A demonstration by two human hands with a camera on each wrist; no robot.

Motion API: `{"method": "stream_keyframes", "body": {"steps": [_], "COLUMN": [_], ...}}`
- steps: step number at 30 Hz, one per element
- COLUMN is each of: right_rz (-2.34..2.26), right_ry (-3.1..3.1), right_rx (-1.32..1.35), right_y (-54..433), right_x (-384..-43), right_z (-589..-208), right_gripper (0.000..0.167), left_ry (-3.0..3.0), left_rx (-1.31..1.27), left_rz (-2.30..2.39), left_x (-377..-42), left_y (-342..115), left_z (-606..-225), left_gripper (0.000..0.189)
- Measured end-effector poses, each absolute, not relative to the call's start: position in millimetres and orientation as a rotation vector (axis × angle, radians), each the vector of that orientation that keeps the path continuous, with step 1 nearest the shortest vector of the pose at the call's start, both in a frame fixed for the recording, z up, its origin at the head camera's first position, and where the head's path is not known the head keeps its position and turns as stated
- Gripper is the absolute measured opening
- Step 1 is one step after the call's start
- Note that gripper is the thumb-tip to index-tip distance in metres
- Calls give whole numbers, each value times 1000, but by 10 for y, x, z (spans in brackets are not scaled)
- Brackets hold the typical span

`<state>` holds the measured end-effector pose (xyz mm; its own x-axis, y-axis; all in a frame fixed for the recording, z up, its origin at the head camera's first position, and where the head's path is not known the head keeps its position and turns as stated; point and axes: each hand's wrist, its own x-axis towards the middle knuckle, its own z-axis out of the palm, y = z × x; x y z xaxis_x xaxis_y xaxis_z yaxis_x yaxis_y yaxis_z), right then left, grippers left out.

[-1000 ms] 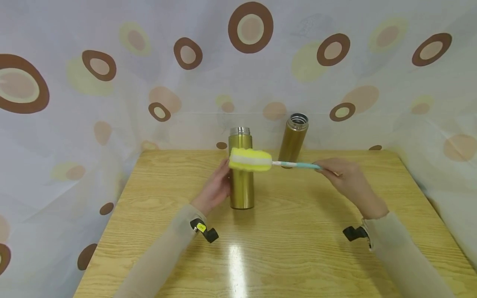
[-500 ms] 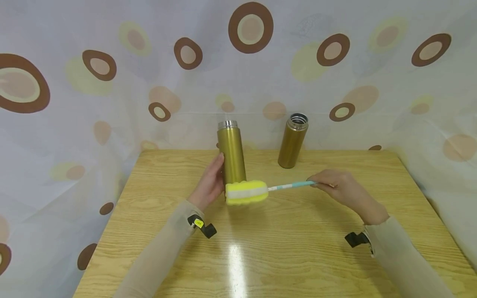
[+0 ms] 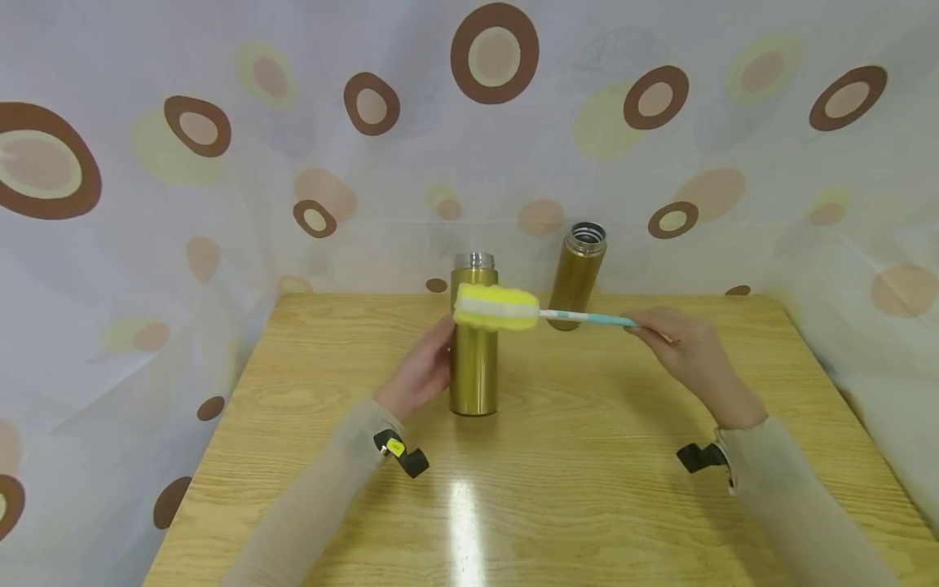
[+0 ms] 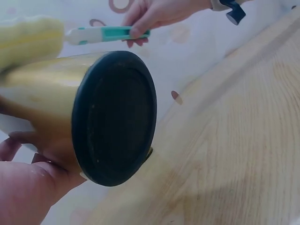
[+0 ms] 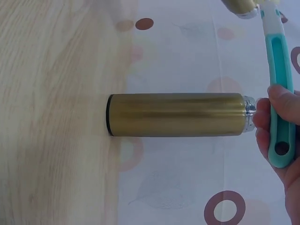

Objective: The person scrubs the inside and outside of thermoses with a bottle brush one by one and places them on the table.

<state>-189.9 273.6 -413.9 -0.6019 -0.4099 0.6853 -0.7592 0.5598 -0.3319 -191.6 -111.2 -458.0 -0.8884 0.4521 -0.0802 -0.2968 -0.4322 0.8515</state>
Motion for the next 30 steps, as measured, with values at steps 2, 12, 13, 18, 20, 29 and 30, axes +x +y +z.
{"method": "stream_keyframes", "body": {"steps": [2,12,13,18,20,29,30], "right_rz": [856,852,859,841,824,842,847], "right_ry": [-2234,-2216,-2223,-2262,-2271,-2282,-2280], "right_rx": [909,869,882,972,1022,1241,1262], "right_y": [2728,2690,2688,2708,2715,2740,2743], "right_x": [-1914,-1925,-1920,-1902,-1892,-1860,-1856], "right_z": [-4109,-4128,-4135,-4182,-4198,-4287,-4291], "right_gripper": [26,25,25,19,30,18,19], "left_ry": [1348,1317,1310,1307,1311,1343,1344], "left_rx": [248,255,238,166,173,141,130], "left_rz": [2314,2321,2313,2298,2337,2475,2480], "left_x": [-1906,-1886,-1893,-1916,-1922,-1976,-1979], "left_y": [-1113,-1090,-1099,-1131,-1140,-1159,-1157], "left_z": [-4598,-4593,-4593,-4526,-4493,-4450,-4448], "left_gripper": [56,53,53,61,64,59,56]}}
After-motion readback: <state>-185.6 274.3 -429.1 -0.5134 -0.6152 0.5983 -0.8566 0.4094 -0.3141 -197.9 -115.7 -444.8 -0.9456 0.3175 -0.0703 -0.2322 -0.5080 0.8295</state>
